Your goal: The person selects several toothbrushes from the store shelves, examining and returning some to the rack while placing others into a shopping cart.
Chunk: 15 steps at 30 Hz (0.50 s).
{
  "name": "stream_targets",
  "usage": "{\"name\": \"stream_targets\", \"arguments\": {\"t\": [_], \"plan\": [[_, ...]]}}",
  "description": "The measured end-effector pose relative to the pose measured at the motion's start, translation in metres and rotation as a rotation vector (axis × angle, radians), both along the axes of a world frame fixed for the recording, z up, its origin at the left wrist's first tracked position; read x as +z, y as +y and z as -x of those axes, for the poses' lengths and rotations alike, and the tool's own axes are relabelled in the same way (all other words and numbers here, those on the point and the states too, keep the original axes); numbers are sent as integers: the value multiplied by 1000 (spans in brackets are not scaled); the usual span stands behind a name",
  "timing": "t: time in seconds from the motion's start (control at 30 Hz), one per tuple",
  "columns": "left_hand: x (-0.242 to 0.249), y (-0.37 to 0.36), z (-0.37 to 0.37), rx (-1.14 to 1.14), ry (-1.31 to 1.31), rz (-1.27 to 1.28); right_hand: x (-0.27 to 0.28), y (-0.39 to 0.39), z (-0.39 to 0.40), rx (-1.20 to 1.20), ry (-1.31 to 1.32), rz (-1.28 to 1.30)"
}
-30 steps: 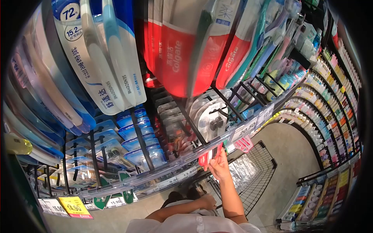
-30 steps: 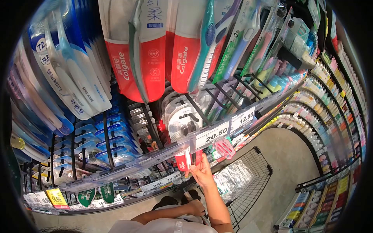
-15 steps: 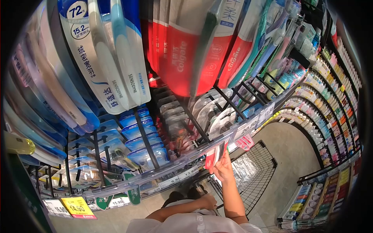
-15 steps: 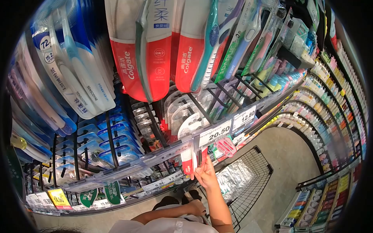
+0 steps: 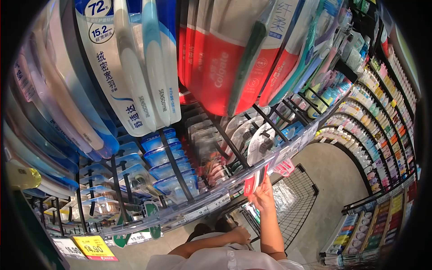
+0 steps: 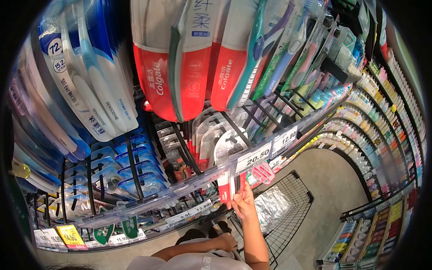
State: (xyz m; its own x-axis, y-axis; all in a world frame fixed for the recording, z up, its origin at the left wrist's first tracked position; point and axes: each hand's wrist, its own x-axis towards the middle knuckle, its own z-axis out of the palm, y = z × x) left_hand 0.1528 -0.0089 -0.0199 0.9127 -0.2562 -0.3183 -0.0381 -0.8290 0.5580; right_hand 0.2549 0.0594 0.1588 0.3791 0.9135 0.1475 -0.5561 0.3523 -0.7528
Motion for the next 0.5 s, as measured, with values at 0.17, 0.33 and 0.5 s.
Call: {"name": "stream_targets", "arguments": {"t": [0.17, 0.33, 0.5], "plan": [[-10, -3, 1, 2, -34, 0, 8, 1, 7, -29, -14, -5], [-13, -5, 0, 2, -57, -20, 11, 3, 10, 8, -20, 14], [-15, -4, 0, -6, -81, -13, 3, 13, 13, 3, -22, 23]]}}
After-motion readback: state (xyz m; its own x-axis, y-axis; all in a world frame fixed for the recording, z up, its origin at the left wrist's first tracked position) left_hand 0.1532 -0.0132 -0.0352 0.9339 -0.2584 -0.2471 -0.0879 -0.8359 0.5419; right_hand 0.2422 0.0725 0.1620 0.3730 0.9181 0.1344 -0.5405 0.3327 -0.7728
